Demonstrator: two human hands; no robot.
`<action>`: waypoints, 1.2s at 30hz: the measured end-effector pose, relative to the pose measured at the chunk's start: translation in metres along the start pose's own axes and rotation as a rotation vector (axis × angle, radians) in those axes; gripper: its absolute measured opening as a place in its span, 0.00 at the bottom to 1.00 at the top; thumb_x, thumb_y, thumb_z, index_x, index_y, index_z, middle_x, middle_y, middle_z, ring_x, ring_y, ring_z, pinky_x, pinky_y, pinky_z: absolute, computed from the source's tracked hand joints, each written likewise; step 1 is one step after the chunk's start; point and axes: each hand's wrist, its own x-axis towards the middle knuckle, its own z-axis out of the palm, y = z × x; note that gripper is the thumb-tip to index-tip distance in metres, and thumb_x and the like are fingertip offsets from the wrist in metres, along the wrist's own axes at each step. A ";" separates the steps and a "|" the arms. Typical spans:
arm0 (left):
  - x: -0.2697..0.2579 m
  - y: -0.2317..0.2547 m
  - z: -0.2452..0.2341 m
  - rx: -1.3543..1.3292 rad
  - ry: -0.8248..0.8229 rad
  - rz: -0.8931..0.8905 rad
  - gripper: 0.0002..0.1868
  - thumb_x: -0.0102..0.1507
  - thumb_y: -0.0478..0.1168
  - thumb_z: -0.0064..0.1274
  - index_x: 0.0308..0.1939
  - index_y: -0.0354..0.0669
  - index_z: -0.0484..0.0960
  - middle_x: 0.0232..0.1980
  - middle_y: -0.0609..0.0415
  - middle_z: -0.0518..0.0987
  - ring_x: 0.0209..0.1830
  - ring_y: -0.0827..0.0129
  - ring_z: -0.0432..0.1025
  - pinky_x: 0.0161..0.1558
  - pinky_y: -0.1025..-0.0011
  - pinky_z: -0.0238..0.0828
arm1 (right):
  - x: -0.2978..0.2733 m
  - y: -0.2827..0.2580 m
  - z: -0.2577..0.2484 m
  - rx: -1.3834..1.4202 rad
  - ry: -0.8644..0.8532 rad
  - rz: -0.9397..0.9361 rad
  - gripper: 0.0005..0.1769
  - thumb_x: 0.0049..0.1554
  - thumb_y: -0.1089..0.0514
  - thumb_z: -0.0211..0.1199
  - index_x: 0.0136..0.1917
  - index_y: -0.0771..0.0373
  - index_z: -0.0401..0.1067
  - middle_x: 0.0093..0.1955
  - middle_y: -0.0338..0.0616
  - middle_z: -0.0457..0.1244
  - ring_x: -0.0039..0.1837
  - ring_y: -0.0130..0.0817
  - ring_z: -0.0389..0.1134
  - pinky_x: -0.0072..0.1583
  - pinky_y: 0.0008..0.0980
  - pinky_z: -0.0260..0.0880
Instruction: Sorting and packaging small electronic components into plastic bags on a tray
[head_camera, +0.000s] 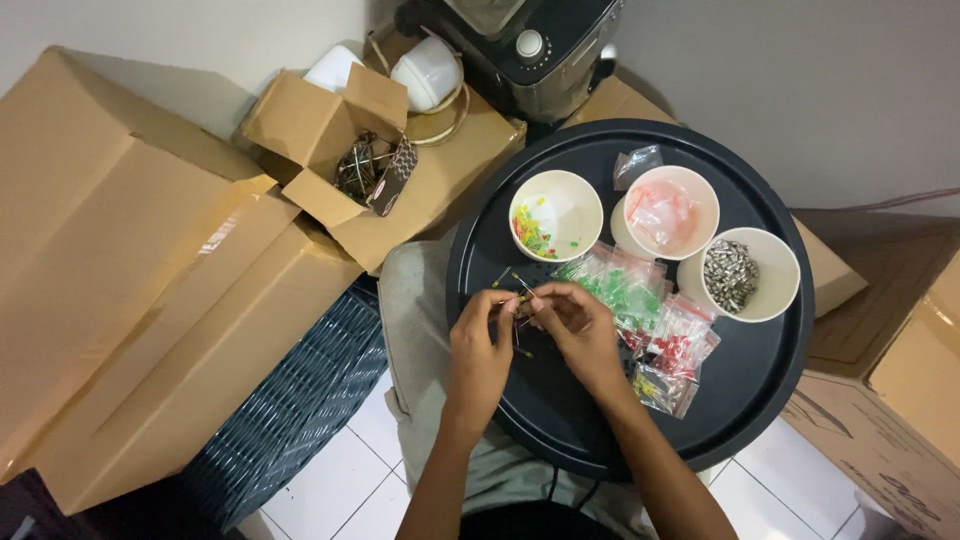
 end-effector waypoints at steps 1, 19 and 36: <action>-0.001 -0.003 -0.001 0.000 0.000 -0.001 0.11 0.72 0.44 0.47 0.48 0.42 0.80 0.43 0.45 0.84 0.46 0.53 0.82 0.45 0.63 0.83 | 0.000 -0.003 0.001 0.000 0.000 0.001 0.12 0.57 0.67 0.68 0.55 0.72 0.75 0.42 0.55 0.70 0.44 0.38 0.73 0.47 0.35 0.78; -0.008 0.019 0.019 -0.170 -0.040 -0.102 0.11 0.70 0.39 0.51 0.53 0.37 0.76 0.46 0.40 0.83 0.50 0.48 0.81 0.45 0.60 0.84 | -0.019 -0.013 -0.022 -0.228 0.038 -0.044 0.08 0.57 0.64 0.69 0.51 0.69 0.77 0.39 0.56 0.71 0.42 0.41 0.74 0.48 0.44 0.79; -0.063 0.008 0.089 0.217 -0.333 0.124 0.09 0.71 0.34 0.47 0.56 0.44 0.75 0.44 0.49 0.77 0.44 0.55 0.81 0.38 0.65 0.87 | -0.093 -0.009 -0.076 -0.976 0.166 -0.174 0.06 0.61 0.61 0.64 0.47 0.66 0.78 0.35 0.53 0.71 0.39 0.48 0.75 0.41 0.38 0.75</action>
